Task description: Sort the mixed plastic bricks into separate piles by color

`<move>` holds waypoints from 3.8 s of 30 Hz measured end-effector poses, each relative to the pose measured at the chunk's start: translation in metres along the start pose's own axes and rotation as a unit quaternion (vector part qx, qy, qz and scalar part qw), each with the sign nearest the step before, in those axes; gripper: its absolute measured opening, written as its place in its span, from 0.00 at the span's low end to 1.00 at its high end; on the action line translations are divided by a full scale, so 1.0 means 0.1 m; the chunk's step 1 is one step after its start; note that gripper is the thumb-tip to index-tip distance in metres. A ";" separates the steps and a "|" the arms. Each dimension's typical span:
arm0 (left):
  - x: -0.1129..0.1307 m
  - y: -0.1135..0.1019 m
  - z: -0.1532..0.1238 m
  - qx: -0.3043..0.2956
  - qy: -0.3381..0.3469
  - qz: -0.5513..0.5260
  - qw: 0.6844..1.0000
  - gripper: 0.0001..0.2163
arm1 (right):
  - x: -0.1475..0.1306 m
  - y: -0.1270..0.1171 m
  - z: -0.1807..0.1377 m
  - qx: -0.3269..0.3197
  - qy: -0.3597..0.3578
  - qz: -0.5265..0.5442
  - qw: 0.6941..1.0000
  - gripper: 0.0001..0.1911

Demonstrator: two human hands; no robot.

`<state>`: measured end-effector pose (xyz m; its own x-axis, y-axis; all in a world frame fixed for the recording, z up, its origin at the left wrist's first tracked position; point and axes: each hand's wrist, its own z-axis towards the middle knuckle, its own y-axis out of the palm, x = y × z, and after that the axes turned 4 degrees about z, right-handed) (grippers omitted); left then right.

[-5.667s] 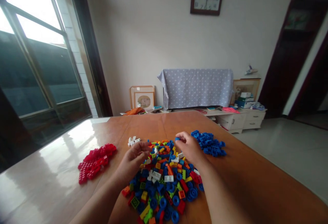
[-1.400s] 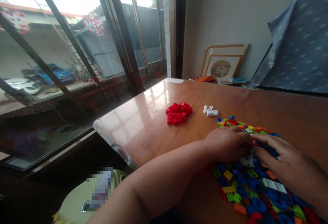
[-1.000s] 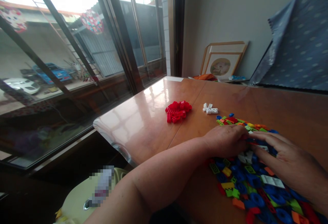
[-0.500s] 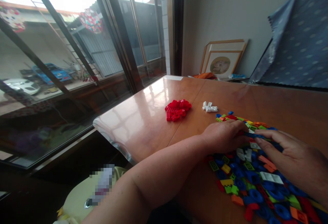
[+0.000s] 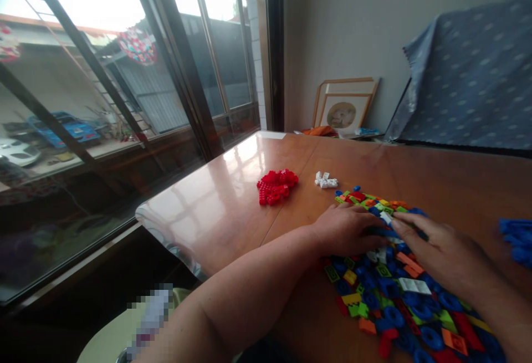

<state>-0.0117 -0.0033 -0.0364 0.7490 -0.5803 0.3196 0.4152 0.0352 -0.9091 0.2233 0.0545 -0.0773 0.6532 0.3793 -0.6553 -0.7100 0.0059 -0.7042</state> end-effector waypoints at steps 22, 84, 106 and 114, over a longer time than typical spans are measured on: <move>-0.15 -0.39 0.32 0.219 -0.344 -0.463 0.787 0.17 | -0.30 -0.38 -0.03 0.168 0.112 0.155 0.967 0.19; 0.35 0.36 1.89 -0.202 -0.120 -0.055 0.971 0.15 | 0.13 -0.38 0.17 0.217 0.245 0.308 0.893 0.23; 0.47 -0.50 0.33 0.010 -0.141 -0.326 0.935 0.09 | -0.01 -0.48 0.10 0.169 0.253 0.391 0.869 0.25; -0.17 -0.21 0.12 0.236 -0.233 -0.317 0.889 0.13 | -0.04 -0.47 0.07 0.176 0.185 0.321 0.912 0.23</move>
<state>-0.0274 0.0158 -0.0192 0.3743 -0.2097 0.9033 0.9180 0.2216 -0.3289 0.2528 0.0592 -0.0396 0.0703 0.0707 -0.9950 -0.9756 0.2130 -0.0538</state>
